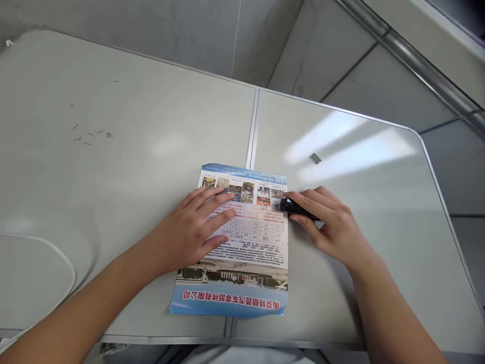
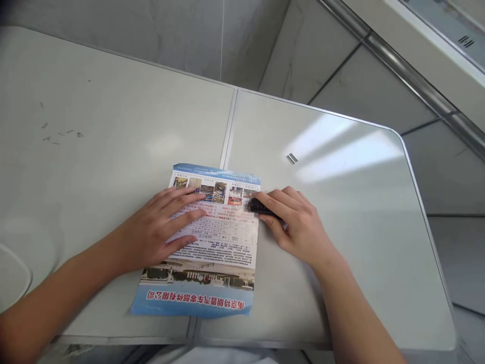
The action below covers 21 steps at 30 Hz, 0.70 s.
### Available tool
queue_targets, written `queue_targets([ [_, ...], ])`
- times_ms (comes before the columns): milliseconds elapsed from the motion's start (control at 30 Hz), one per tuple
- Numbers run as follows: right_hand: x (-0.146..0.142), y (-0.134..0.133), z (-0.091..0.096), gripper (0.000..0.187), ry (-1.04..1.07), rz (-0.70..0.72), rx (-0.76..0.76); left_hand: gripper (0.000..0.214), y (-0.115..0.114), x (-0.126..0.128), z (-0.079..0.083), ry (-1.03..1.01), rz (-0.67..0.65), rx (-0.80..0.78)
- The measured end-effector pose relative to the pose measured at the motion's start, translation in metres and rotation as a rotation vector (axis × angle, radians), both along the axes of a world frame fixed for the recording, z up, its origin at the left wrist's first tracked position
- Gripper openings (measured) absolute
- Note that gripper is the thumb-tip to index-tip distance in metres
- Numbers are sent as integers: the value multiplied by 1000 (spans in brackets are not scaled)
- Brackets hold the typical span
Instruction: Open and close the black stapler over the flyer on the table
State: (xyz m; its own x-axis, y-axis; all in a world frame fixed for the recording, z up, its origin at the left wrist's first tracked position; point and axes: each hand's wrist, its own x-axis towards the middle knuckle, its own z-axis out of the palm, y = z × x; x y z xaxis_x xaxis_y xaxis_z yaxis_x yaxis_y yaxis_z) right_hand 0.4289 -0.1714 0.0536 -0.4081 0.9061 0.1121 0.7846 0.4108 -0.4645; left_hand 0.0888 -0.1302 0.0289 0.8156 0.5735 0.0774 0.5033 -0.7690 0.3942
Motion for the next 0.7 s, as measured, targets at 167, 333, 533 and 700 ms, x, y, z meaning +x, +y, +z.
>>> queue_targets([
  [167, -1, -1, 2, 40, -17, -3, -12, 44, -1, 0, 0, -31, 10, -8],
  [333, 1, -2, 2, 42, -29, -24, 4, 41, 0, 0, 4, -1, -3, -32],
  [533, 4, 0, 1, 39, 52, -14, -5, 40, 4, 2, 6, 46, -14, -30],
  [700, 2, 1, 2, 39, 33, -19, 5, 40, 6, 3, 6, 50, -31, -23],
])
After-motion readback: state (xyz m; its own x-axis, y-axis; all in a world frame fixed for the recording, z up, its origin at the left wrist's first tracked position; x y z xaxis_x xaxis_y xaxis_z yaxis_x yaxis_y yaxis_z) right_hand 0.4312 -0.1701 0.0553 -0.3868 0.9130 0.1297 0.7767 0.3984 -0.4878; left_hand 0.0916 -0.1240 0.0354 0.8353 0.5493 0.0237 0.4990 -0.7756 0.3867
